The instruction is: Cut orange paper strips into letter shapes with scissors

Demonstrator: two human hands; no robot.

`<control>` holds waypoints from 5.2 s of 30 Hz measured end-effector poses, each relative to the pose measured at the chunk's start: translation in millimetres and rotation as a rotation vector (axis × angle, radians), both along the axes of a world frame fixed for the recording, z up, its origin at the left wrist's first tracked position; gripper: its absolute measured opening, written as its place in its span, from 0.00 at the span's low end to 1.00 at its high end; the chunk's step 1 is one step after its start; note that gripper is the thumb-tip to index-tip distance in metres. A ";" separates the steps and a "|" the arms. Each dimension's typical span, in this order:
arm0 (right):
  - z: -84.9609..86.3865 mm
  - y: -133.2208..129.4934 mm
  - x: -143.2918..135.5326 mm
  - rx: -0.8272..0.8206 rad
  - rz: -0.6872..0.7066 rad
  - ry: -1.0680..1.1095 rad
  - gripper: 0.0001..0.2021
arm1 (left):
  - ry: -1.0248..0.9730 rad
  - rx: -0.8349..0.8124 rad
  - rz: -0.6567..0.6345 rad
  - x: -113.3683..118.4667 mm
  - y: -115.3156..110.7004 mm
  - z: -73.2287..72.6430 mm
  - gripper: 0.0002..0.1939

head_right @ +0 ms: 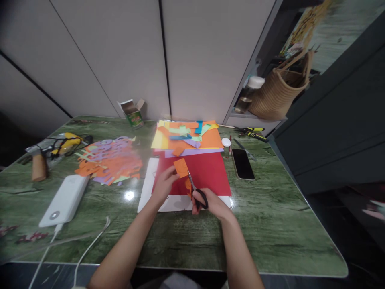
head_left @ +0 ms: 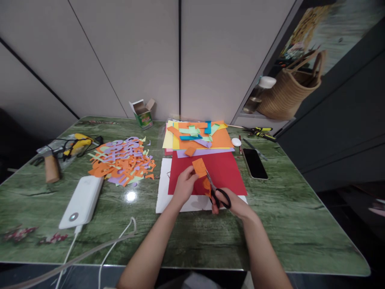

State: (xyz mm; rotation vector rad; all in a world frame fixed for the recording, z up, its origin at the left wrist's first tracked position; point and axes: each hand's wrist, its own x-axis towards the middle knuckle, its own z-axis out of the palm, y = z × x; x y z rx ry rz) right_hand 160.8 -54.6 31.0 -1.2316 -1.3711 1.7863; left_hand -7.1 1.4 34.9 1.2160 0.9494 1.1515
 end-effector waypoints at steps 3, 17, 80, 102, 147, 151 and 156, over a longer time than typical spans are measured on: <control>0.0 0.5 -0.6 0.016 0.005 -0.024 0.21 | 0.010 0.011 -0.006 -0.4 -0.2 -1.2 0.14; 1.7 3.1 -1.2 0.052 0.029 -0.055 0.20 | 0.042 0.020 -0.006 -1.6 1.5 -2.1 0.16; -6.6 5.1 -15.2 0.253 -0.033 -0.371 0.14 | -0.422 -0.422 0.034 5.2 1.1 -10.3 0.11; 11.2 0.4 -3.7 0.072 0.125 -0.090 0.21 | -0.003 -0.382 -0.200 -12.3 3.8 2.2 0.07; -15.9 5.7 -16.6 0.303 -0.054 -0.199 0.20 | -0.165 -0.353 -0.112 7.2 -5.1 -1.6 0.09; -15.6 5.9 -16.8 0.310 -0.059 -0.207 0.20 | -0.170 -0.360 -0.096 7.8 -5.3 -2.3 0.09; -15.4 6.1 -17.0 0.335 -0.064 -0.218 0.19 | -0.204 -0.367 -0.080 8.4 -5.9 -2.2 0.10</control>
